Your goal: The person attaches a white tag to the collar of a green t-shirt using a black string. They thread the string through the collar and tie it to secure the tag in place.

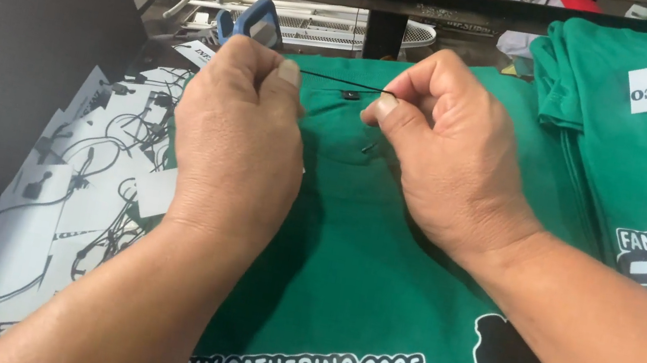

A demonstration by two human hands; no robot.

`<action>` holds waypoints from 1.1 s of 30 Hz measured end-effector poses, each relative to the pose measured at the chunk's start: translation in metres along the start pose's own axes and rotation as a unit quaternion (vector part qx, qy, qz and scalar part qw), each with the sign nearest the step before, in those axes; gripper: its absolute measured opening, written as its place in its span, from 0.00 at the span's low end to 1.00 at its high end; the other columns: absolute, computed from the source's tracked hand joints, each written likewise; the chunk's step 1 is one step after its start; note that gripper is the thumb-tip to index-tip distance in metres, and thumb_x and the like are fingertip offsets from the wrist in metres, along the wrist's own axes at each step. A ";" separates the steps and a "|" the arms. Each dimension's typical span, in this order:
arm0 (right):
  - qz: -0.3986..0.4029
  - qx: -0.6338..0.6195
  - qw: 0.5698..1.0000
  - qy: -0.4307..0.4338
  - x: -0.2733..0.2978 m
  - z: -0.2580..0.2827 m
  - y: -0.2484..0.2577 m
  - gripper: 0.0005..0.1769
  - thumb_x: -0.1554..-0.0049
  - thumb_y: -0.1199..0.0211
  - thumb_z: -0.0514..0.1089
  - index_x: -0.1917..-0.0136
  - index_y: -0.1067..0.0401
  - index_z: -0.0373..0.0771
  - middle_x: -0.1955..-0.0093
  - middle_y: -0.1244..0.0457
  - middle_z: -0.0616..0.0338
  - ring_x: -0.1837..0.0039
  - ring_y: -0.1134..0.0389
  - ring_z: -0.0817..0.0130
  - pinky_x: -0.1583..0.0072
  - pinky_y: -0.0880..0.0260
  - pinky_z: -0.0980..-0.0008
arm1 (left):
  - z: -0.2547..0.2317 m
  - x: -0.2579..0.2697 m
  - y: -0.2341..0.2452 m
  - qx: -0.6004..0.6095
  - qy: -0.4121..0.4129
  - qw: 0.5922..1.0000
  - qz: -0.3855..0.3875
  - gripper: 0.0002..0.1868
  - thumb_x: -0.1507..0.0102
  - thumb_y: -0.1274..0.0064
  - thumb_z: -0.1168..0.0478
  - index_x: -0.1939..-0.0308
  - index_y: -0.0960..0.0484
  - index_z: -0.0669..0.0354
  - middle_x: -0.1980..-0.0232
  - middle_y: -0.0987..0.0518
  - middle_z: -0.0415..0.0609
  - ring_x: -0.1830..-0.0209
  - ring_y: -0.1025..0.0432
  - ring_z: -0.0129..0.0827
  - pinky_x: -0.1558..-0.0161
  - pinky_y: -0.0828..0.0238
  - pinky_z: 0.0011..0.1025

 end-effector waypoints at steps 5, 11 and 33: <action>-0.048 -0.002 0.998 0.030 0.000 -0.003 0.005 0.05 0.38 0.40 0.38 0.56 0.34 0.44 0.60 0.30 0.67 0.56 0.30 0.77 0.51 0.29 0.73 | 0.011 -0.005 0.000 -0.027 -0.042 0.996 -0.073 0.08 0.31 0.54 0.56 0.64 0.23 0.49 0.67 0.19 0.41 0.65 0.27 0.41 0.61 0.34 0.44; -0.079 0.014 0.996 0.039 0.000 -0.010 0.007 0.02 0.38 0.39 0.37 0.53 0.29 0.44 0.59 0.31 0.68 0.58 0.32 0.78 0.54 0.30 0.74 | 0.013 -0.003 -0.009 -0.076 -0.047 0.995 -0.042 0.06 0.35 0.54 0.60 0.59 0.20 0.49 0.59 0.16 0.42 0.57 0.25 0.44 0.55 0.31 0.43; -0.046 0.073 0.992 0.097 0.008 -0.001 0.003 0.04 0.38 0.38 0.40 0.51 0.23 0.45 0.60 0.33 0.71 0.62 0.39 0.78 0.57 0.38 0.75 | -0.002 0.019 -0.017 -0.094 -0.266 0.954 -0.102 0.06 0.34 0.46 0.58 0.66 0.22 0.48 0.67 0.21 0.37 0.62 0.31 0.45 0.66 0.42 0.47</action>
Point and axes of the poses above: each hand's wrist, its own x-axis away from the middle knuckle, its own y-axis out of the back of the hand, z = x × y, the point moved 6 cm from there along -x, towards the middle knuckle
